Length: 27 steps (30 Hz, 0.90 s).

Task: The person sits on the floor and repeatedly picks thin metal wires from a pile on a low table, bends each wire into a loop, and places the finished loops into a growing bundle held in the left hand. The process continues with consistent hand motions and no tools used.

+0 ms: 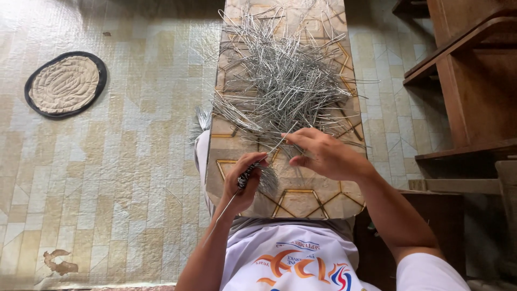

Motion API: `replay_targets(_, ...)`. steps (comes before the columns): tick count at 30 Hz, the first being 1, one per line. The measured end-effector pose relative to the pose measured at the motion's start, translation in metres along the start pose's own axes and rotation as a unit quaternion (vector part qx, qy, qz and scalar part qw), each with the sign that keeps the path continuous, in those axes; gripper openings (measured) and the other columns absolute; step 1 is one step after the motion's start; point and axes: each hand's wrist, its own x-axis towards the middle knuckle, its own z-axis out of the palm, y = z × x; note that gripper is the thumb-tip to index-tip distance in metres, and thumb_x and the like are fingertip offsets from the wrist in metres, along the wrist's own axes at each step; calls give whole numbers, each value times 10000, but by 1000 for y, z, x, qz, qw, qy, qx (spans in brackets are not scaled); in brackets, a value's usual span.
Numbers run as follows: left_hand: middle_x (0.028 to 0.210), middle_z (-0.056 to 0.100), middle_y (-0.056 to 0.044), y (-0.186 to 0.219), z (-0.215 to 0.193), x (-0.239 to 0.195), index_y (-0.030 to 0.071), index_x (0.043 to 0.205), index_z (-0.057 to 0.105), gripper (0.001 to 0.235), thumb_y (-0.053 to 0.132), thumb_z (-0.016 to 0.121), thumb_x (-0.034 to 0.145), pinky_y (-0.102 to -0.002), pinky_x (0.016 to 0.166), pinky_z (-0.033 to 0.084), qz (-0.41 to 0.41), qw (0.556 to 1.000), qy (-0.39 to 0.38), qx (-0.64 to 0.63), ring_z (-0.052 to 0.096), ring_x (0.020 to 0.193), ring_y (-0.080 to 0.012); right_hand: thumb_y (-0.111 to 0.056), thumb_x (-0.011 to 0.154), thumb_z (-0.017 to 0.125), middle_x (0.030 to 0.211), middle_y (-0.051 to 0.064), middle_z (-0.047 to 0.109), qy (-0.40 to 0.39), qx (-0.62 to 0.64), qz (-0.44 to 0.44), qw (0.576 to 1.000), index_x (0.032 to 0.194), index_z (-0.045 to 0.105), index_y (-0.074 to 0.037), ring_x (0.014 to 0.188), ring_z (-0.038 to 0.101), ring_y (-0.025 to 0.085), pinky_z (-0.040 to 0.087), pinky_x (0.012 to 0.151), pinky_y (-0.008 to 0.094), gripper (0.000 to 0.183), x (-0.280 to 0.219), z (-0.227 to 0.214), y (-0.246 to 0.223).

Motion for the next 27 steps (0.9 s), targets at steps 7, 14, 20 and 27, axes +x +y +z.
replay_targets(7,1312,573,-194,12,1,3,36,1381,582,456,90,595,929,-478,1005,480,27,998,-9,55,571,1220,-359,-364,1022,612,991,104,710,122,127,-1,984,1221,685,-22,876,714,253,567,738,369,401,5,19,-20)
replay_targets(14,1369,629,-203,20,12,4,-76,1545,339,764,157,702,914,-593,1176,255,80,991,-96,51,520,1365,-413,-216,1003,657,873,59,691,192,92,-34,977,1248,701,-7,766,680,209,558,693,314,324,13,22,-44)
replay_targets(20,994,694,-101,-7,9,-6,26,1177,686,327,205,736,909,-522,1113,407,44,996,-75,20,705,966,-316,-213,1014,641,904,141,692,159,103,-14,982,1246,703,-9,864,711,320,577,773,433,315,14,10,1)
replay_targets(27,940,695,-83,-18,8,-9,93,1138,688,265,128,730,879,-502,1060,457,26,997,-63,41,722,885,-318,-230,1074,692,1073,135,735,294,10,208,933,1254,723,-96,971,727,288,581,810,415,226,18,-49,188)
